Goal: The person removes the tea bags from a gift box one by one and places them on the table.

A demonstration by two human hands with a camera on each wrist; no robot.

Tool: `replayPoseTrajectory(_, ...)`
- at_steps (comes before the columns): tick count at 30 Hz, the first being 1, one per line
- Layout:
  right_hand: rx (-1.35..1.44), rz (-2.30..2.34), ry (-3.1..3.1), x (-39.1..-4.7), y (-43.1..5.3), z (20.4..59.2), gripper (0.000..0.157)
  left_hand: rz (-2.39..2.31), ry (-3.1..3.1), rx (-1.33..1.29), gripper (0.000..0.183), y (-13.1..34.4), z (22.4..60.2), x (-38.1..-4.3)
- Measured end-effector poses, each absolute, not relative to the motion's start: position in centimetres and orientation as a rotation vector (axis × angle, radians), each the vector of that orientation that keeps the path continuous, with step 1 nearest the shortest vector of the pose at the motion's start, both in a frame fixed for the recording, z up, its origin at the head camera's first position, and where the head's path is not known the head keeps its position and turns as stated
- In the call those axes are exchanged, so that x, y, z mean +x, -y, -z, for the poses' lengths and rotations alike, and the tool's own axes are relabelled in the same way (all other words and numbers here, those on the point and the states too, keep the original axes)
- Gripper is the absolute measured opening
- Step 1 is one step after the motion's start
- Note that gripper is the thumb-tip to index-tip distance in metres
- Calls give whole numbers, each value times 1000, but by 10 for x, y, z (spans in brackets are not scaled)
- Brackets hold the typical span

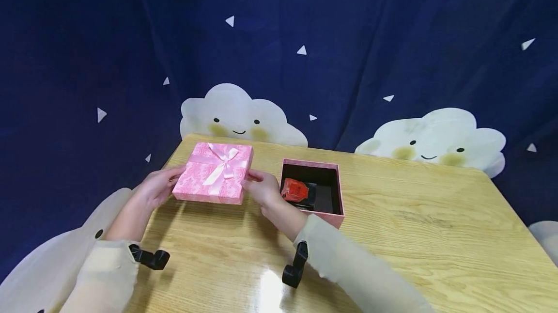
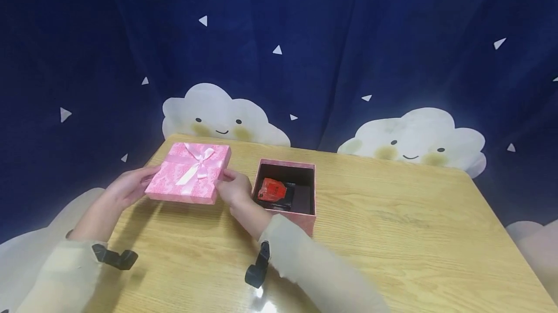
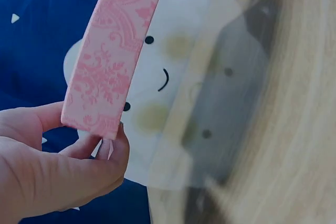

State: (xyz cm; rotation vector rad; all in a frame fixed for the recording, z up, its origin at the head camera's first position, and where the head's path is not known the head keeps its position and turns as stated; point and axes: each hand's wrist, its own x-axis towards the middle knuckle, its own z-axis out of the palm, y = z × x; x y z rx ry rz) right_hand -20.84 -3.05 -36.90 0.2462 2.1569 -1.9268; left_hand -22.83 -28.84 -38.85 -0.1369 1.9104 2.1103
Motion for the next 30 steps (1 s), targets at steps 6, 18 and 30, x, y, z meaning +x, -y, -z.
replayPoseTrajectory(6, 286, 1870, -2277, -203, 41, 391, 40, -1968, -2072, -222, 61, 289, 400, -230)
replayPoseTrajectory(18, 334, 1779, -2361, -200, 51, 421, 38, -1741, -2201, -310, 58, 287, 424, -230)
replayPoseTrajectory(30, 289, 1706, -2206, -201, 46, 417, 50, -1595, -2400, -333, 46, 277, 426, -231)
